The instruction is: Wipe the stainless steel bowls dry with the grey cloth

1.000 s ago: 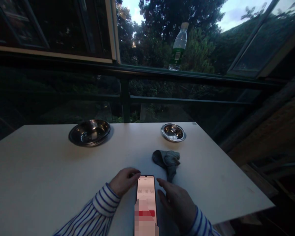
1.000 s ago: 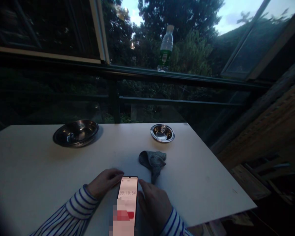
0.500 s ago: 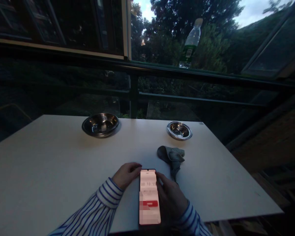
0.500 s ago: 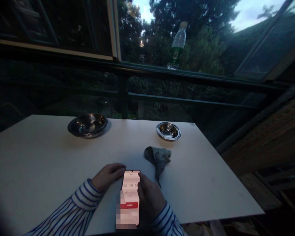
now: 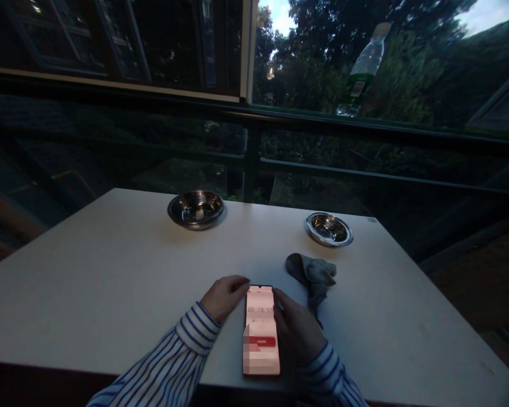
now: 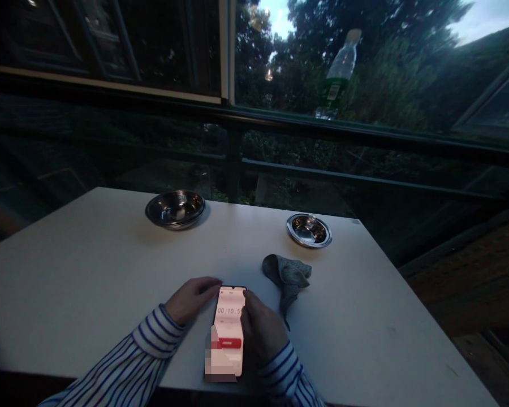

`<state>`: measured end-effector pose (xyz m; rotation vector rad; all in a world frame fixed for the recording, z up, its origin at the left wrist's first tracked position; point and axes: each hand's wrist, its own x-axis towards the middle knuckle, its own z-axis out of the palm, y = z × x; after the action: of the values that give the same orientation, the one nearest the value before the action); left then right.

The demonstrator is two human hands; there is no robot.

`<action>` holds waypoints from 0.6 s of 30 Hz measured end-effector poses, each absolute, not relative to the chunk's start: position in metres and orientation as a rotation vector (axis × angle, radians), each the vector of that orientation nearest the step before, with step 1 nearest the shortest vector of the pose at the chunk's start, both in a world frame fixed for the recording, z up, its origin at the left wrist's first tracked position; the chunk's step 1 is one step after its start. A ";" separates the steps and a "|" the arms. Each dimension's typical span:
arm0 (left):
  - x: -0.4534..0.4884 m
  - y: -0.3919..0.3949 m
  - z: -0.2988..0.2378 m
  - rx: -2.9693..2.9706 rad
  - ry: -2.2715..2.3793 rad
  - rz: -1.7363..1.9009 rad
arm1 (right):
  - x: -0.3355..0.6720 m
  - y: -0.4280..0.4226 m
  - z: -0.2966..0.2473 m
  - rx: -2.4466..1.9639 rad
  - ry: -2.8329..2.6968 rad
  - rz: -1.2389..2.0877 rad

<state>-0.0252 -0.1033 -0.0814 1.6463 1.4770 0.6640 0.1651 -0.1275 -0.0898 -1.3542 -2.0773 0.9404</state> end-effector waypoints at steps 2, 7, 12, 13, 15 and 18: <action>-0.030 -0.102 -0.079 1.664 1.490 0.666 | 0.163 -0.129 -0.092 -1.413 -2.070 0.844; -0.046 -0.091 -0.073 1.661 1.569 0.729 | 0.167 -0.128 -0.094 -1.563 -1.979 0.557; -0.069 -0.077 -0.067 1.610 1.625 0.844 | 0.176 -0.114 -0.068 -1.503 -2.016 0.560; -0.074 -0.075 -0.065 1.595 1.633 0.873 | 0.176 -0.110 -0.061 -1.514 -2.040 0.556; -0.085 -0.072 -0.063 1.562 1.655 0.934 | 0.176 -0.101 -0.047 -1.540 -2.121 0.534; -0.103 -0.066 -0.059 1.499 1.718 1.041 | 0.172 -0.084 -0.032 -1.539 -2.253 0.465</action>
<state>-0.1033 -0.0655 -0.0590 1.4991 1.7181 1.0406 0.1716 -0.0840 -0.0318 -1.5390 -2.2529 0.4648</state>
